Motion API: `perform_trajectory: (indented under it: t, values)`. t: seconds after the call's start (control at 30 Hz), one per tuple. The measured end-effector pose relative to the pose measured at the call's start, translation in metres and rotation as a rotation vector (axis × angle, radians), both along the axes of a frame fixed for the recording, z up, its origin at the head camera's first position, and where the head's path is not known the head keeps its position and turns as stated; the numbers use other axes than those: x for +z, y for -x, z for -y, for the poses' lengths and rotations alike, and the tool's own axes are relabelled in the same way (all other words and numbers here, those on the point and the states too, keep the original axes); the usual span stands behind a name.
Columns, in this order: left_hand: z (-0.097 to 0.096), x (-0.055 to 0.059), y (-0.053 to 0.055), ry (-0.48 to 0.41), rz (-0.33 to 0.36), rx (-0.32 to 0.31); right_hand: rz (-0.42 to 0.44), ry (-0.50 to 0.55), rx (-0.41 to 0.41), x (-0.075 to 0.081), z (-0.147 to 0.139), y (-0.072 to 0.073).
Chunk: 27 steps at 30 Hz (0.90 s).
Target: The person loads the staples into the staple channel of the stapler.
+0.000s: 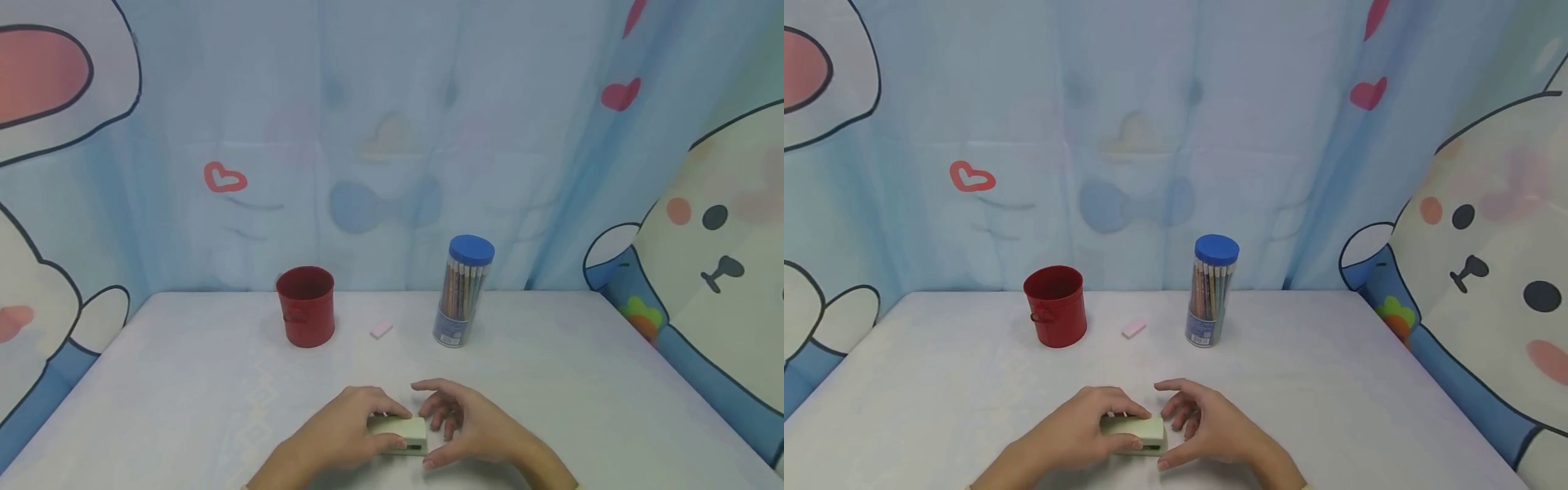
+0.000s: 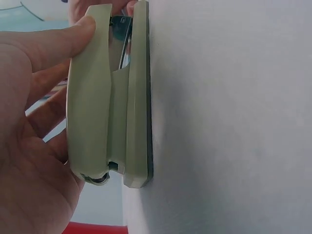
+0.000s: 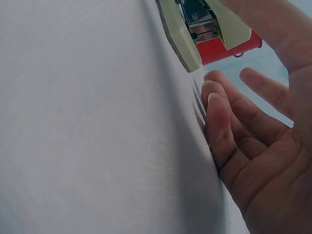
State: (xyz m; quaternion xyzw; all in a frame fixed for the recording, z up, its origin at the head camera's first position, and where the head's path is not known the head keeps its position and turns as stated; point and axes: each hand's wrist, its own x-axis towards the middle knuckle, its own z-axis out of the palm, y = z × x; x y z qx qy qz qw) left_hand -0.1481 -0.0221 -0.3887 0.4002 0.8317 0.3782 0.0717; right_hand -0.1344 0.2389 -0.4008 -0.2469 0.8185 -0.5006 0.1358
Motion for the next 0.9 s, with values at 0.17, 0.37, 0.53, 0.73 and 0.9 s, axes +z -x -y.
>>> perform_trajectory:
  t: [0.17, 0.37, 0.53, 0.73, 0.9]
  values:
    - [0.004, 0.004, -0.002, -0.027, -0.054, -0.017, 0.015, -0.038, -0.018, 0.002, 0.003, 0.002]
    - [0.004, 0.005, -0.004, -0.031, -0.06, -0.016, 0.022, -0.053, -0.036, 0.002, 0.002, 0.0]
    - [0.003, 0.004, -0.003, -0.026, -0.06, -0.018, 0.015, -0.056, -0.043, 0.003, 0.001, -0.001]
    - [0.001, 0.007, 0.001, 0.012, -0.123, -0.013, -0.029, -0.08, -0.063, 0.007, 0.0, 0.002]
    - [-0.002, 0.009, 0.003, 0.063, -0.148, 0.005, -0.119, -0.15, -0.097, 0.01, -0.003, 0.004]
